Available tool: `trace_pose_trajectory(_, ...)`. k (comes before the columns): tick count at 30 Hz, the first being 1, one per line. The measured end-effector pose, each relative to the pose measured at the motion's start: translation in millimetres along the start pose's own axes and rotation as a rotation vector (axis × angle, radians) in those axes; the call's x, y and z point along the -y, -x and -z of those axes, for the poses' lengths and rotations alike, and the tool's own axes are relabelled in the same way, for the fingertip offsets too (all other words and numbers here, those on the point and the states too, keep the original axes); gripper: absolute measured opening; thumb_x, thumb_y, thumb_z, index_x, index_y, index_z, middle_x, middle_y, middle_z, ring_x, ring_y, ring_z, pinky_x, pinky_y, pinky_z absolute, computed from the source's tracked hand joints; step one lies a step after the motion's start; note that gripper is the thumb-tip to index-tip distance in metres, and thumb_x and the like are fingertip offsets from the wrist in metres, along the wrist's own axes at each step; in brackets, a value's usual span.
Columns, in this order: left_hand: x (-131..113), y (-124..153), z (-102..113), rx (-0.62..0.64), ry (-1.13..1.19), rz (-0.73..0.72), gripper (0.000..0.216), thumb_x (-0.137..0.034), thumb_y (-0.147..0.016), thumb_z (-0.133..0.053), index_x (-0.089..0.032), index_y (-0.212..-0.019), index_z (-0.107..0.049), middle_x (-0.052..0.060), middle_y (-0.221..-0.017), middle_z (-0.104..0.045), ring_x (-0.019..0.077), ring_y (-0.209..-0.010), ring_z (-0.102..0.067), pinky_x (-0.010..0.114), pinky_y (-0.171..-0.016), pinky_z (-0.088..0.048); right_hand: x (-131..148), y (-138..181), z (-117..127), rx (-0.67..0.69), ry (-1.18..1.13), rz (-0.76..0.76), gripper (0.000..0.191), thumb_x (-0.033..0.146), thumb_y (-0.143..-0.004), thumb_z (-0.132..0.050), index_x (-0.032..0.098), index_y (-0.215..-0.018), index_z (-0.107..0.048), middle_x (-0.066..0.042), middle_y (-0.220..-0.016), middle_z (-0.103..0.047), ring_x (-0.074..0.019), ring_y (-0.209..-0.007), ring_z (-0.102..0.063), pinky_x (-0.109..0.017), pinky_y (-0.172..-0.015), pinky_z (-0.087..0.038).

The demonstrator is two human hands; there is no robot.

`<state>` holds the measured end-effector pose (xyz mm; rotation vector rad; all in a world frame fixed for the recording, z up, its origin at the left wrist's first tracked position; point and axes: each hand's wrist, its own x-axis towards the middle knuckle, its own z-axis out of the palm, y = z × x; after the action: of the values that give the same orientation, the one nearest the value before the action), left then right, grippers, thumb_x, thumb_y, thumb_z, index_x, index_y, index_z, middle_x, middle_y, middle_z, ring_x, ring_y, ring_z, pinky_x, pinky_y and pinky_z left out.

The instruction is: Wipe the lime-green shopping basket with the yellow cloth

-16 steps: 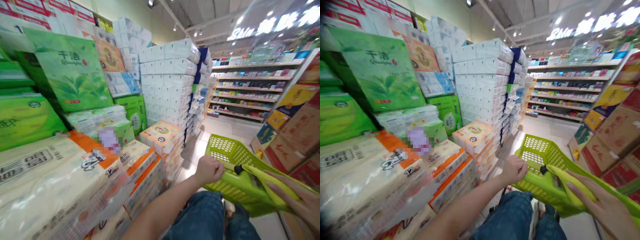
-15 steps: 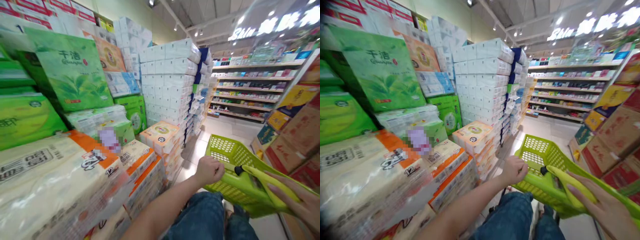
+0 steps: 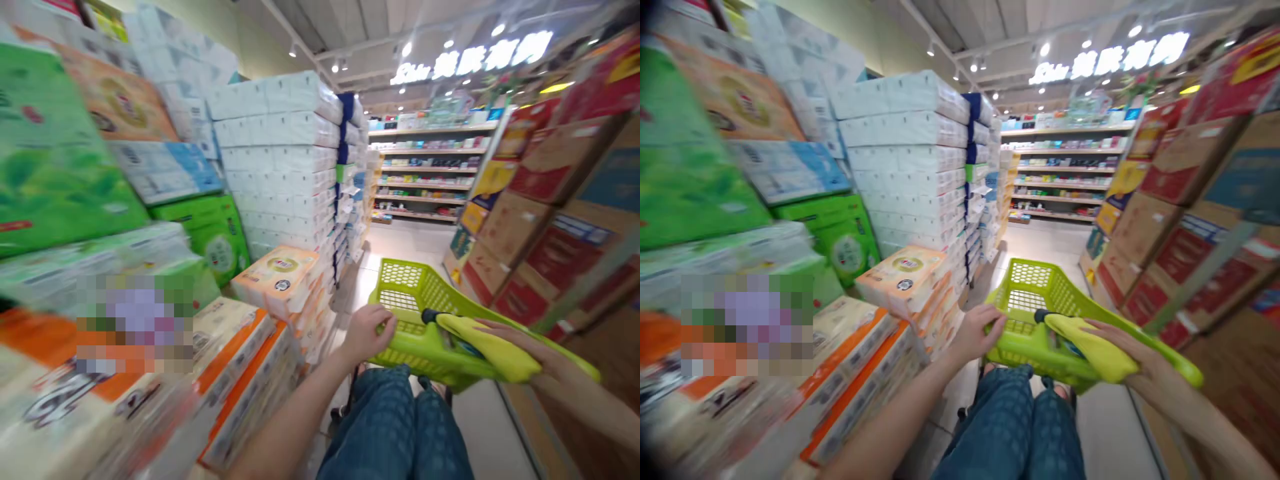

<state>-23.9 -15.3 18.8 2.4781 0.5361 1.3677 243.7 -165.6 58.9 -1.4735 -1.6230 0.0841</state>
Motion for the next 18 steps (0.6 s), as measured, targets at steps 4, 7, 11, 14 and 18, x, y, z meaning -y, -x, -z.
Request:
trace_pose_trajectory(4,6,6,10,0.078,0.214,-0.001,0.024,-0.027,-0.098,-0.046,-0.016,-0.097,-0.068,0.009,-0.097,-0.064,0.0168,-0.094,-0.061,0.029,-0.082,-0.050,-11,5,11,-0.078,-0.117,-0.249,0.052,0.054,-0.077,-0.067,0.022,-0.117,-0.073,-0.010,-0.125,-0.069,-0.0318,-0.118,-0.063,-0.048,-0.103,-0.048)
trace_pose_trajectory(7,13,12,11,0.163,0.237,0.005,0.026,-0.028,-0.099,-0.044,-0.018,-0.096,-0.069,0.007,-0.098,-0.064,0.0185,-0.099,-0.060,0.033,-0.090,-0.047,0,10,17,-0.385,-0.278,-0.508,0.052,0.053,-0.072,-0.073,0.015,-0.107,-0.075,-0.008,-0.105,-0.076,-0.0321,-0.102,-0.070,-0.046,-0.092,-0.056)
trace_pose_trajectory(11,12,15,9,0.200,0.249,0.052,0.030,-0.032,-0.100,-0.042,-0.019,-0.094,-0.069,0.006,-0.095,-0.064,0.0191,-0.096,-0.059,0.033,-0.087,-0.046,23,12,17,-0.779,-0.510,-0.561,0.049,0.053,-0.069,-0.076,0.016,-0.101,-0.074,-0.005,-0.092,-0.078,-0.0278,-0.093,-0.073,-0.040,-0.086,-0.058)
trace_pose_trajectory(14,7,14,10,0.192,0.243,0.087,0.033,-0.035,-0.100,-0.041,-0.019,-0.093,-0.070,0.006,-0.095,-0.064,0.0194,-0.097,-0.060,0.032,-0.086,-0.046,37,15,9,-0.849,-0.546,-0.523,0.042,0.048,-0.072,-0.076,0.017,-0.100,-0.073,-0.003,-0.096,-0.078,-0.0248,-0.098,-0.072,-0.036,-0.090,-0.057)
trace_pose_trajectory(18,3,12,15,0.196,0.231,0.093,0.035,-0.038,-0.100,-0.041,-0.020,-0.090,-0.070,0.005,-0.094,-0.065,0.0199,-0.096,-0.061,0.032,-0.086,-0.046,53,20,0,-0.851,-0.911,-0.714,0.024,0.032,-0.078,-0.073,0.019,-0.097,-0.071,-0.002,-0.085,-0.078,-0.0218,-0.090,-0.074,-0.034,-0.084,-0.060)
